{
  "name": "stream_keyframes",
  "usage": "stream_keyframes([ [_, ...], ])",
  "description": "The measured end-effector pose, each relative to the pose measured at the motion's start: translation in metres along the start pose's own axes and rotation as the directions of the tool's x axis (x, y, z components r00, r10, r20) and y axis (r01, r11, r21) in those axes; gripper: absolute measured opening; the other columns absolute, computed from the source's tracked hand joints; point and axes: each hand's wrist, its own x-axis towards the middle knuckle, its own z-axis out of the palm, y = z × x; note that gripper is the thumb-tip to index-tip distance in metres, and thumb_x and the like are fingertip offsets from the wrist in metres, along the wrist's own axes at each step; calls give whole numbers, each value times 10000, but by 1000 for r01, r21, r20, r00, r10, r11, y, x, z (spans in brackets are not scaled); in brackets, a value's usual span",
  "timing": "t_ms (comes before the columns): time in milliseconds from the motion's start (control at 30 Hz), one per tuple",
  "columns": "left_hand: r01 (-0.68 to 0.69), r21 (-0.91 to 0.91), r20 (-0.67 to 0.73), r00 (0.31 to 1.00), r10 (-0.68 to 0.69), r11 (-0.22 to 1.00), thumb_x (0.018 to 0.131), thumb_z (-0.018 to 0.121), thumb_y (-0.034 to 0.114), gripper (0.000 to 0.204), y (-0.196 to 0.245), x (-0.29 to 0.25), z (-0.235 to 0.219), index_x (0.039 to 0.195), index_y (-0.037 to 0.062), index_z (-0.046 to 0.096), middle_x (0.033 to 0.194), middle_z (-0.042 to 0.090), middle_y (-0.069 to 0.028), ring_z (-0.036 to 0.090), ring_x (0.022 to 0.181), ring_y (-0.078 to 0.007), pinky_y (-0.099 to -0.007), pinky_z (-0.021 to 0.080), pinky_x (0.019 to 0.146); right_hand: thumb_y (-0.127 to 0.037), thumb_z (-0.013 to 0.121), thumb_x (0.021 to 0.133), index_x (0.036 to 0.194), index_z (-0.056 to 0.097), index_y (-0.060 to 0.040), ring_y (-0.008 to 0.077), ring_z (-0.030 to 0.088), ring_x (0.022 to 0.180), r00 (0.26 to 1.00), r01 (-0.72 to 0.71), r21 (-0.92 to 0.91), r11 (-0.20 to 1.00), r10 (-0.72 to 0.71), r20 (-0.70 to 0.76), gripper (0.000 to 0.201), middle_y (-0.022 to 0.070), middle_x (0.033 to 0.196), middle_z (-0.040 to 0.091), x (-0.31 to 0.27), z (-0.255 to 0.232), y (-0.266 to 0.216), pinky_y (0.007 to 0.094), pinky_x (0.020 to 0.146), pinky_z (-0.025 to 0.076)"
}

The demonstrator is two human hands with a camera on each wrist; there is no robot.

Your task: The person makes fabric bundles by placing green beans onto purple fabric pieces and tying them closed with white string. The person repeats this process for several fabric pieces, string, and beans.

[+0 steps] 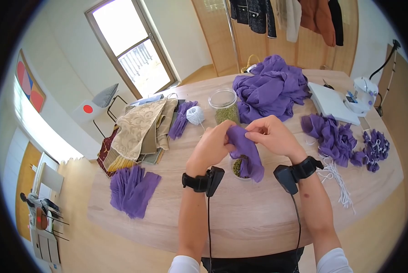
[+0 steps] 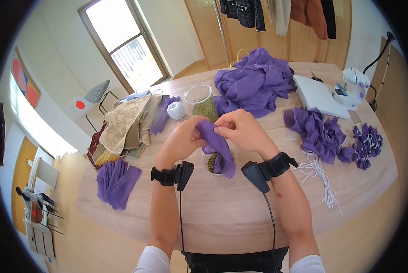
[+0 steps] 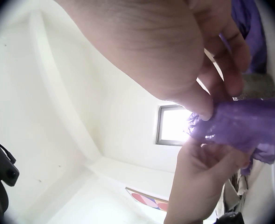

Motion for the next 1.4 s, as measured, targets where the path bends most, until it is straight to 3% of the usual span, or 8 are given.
stream_keyframes([
  [433,-111,-73,-184,978,96,991,724,773,16,482,18,-9,-19,1184,20,631,815,670,-101,656,749,-189,-313,537,715,-89,715,880,932,716,43,18,514,650,989,92,34,995,-87,-115,142,-29,713,631,-6,-15,-20,207,589,427],
  [600,-201,-111,-304,939,159,973,765,767,41,395,18,-9,-18,1140,3,649,831,671,-71,652,791,-156,-304,542,746,-76,704,899,975,717,38,25,543,692,974,143,51,988,-132,-184,138,-22,767,648,-6,-15,-24,203,608,440],
  [800,-187,-215,-321,941,112,959,833,735,37,207,25,-10,-20,1013,-1,642,912,649,-24,635,848,-106,-263,526,762,-73,686,923,1027,704,35,47,607,758,950,192,79,978,-165,-265,151,5,842,683,-10,-12,-36,215,679,504],
  [1033,-202,-459,-254,963,90,865,892,686,33,158,33,-16,-26,1026,-16,620,955,654,-35,631,875,-110,-252,518,756,-84,654,945,1151,665,17,70,622,808,938,205,85,975,-171,-302,229,33,908,694,-10,-12,-36,230,723,521],
  [1233,-230,-640,-279,959,57,734,929,633,35,136,40,-19,-29,1047,-31,616,922,672,-47,631,841,-96,-252,522,739,-93,677,912,1438,447,-37,128,641,861,986,108,235,966,-73,-151,576,87,985,692,-12,-3,-46,280,761,538],
  [1300,-235,-661,-310,950,26,712,917,638,22,136,40,-18,-27,1041,-31,620,894,670,-36,631,810,-78,-239,528,712,-88,700,885,1474,388,-38,126,641,866,982,185,163,969,-179,-54,668,94,991,690,-18,0,-49,282,754,539],
  [1400,-235,-590,-365,931,5,773,918,635,18,116,46,-20,-30,1023,-29,617,891,672,-38,630,793,-80,-230,526,696,-86,732,851,1432,443,-24,109,637,834,977,212,14,977,-212,1,652,81,945,687,-25,7,-62,268,715,529],
])
